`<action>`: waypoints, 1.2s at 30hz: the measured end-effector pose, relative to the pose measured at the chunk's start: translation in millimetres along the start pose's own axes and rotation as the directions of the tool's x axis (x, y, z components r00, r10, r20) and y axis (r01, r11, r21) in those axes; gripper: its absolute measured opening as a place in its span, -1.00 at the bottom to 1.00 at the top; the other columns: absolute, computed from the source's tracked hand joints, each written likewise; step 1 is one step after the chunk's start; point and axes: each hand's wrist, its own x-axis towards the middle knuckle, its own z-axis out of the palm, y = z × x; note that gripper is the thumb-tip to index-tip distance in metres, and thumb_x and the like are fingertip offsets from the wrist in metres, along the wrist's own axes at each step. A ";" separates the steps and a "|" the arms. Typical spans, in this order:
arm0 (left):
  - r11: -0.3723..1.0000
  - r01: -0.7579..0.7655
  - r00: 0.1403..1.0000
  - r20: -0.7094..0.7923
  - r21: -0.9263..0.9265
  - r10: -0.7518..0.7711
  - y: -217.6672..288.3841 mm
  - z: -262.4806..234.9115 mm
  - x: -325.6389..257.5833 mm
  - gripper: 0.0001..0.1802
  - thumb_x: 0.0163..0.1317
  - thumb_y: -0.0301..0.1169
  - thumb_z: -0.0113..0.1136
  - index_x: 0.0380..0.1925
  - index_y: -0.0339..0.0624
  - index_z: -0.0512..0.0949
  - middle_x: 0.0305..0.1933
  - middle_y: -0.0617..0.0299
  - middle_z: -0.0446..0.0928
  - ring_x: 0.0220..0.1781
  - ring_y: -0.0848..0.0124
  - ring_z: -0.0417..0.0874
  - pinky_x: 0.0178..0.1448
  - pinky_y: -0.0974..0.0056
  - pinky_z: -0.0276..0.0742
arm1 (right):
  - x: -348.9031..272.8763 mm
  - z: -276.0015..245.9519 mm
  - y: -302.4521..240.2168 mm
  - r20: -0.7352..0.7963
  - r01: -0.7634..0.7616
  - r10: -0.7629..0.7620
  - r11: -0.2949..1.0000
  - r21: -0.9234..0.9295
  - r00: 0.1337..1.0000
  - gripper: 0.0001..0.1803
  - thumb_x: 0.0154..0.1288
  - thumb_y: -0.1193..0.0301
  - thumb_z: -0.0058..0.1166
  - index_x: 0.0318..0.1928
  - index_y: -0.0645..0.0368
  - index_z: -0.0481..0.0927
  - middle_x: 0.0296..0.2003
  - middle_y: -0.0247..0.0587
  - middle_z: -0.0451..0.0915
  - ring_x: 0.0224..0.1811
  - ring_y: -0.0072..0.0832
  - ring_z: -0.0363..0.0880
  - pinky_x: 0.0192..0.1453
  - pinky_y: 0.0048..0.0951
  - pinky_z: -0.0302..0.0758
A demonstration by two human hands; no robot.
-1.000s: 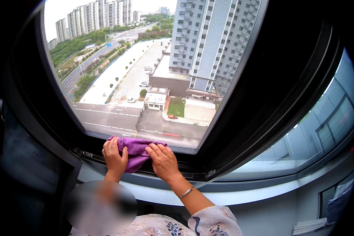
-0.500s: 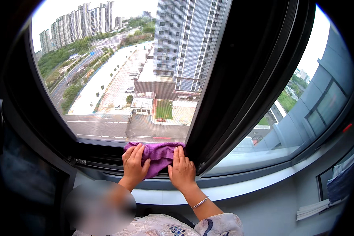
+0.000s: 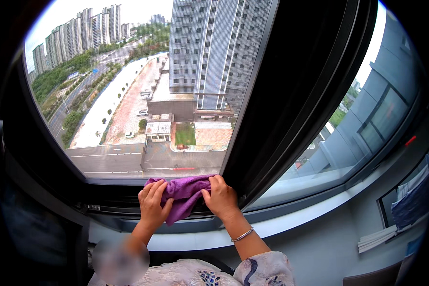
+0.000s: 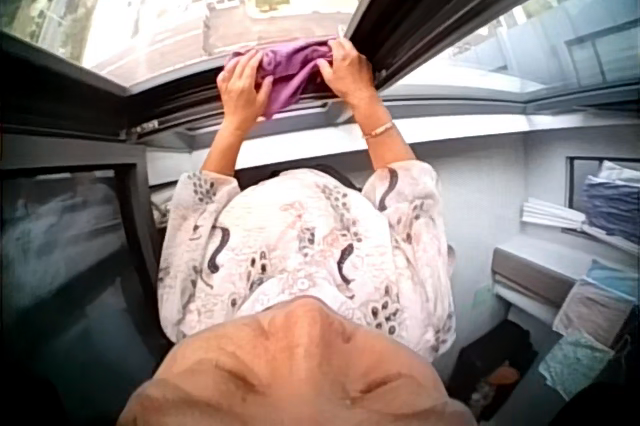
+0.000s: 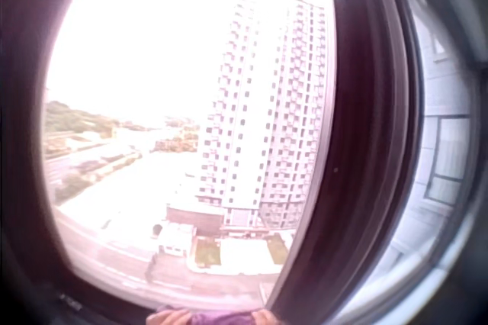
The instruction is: The person wipes the interior glass pane and the window frame of a large window using a purple cloth. They clean the glass surface, the bottom track, and the upper frame while standing in a high-rise apartment.
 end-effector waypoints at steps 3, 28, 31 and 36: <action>1.000 0.001 1.000 -0.002 -0.009 -0.001 -1.0 -2.8 2.5 -0.42 0.01 -0.31 0.38 0.11 -0.15 0.55 0.22 0.17 0.52 0.29 0.20 0.42 0.34 0.05 0.19 | -7.0 12.1 -5.2 -0.099 0.091 -0.080 0.989 0.113 0.992 -0.58 0.18 0.33 0.23 0.04 0.17 0.51 0.07 -0.10 0.51 -0.10 -0.05 0.65 -0.08 -0.16 0.63; 0.955 0.174 0.985 -0.049 0.241 -0.167 -67.0 -48.3 -22.3 -0.37 0.12 -0.16 0.35 0.18 -0.14 0.45 0.26 0.12 0.46 0.37 0.20 0.38 0.41 0.04 0.10 | -5.3 61.4 -74.0 0.081 0.263 -0.267 0.963 0.060 0.960 -0.31 0.07 0.39 0.19 0.28 0.19 0.38 0.28 0.08 0.33 -0.13 -0.07 0.68 -0.11 -0.22 0.64; 0.906 0.244 0.969 -0.131 0.347 -0.211 -99.4 -66.3 -31.4 -0.34 0.13 -0.19 0.34 0.23 -0.18 0.43 0.31 0.09 0.44 0.40 0.17 0.36 0.44 0.00 0.07 | 1.1 88.6 -107.4 0.136 0.379 -0.398 0.914 0.146 0.907 -0.31 0.12 0.39 0.12 0.32 0.17 0.36 0.33 0.07 0.31 -0.22 -0.14 0.70 -0.15 -0.25 0.64; 0.884 0.305 0.949 -0.194 0.354 -0.249 -98.4 -60.2 -35.0 -0.35 0.18 -0.29 0.27 0.27 -0.28 0.39 0.36 -0.01 0.39 0.45 0.07 0.30 0.46 -0.02 0.10 | 12.7 67.1 -88.2 0.199 0.406 -0.401 0.914 0.019 0.894 -0.33 0.16 0.37 0.10 0.34 0.07 0.36 0.30 -0.21 0.39 -0.28 -0.24 0.71 -0.26 -0.24 0.65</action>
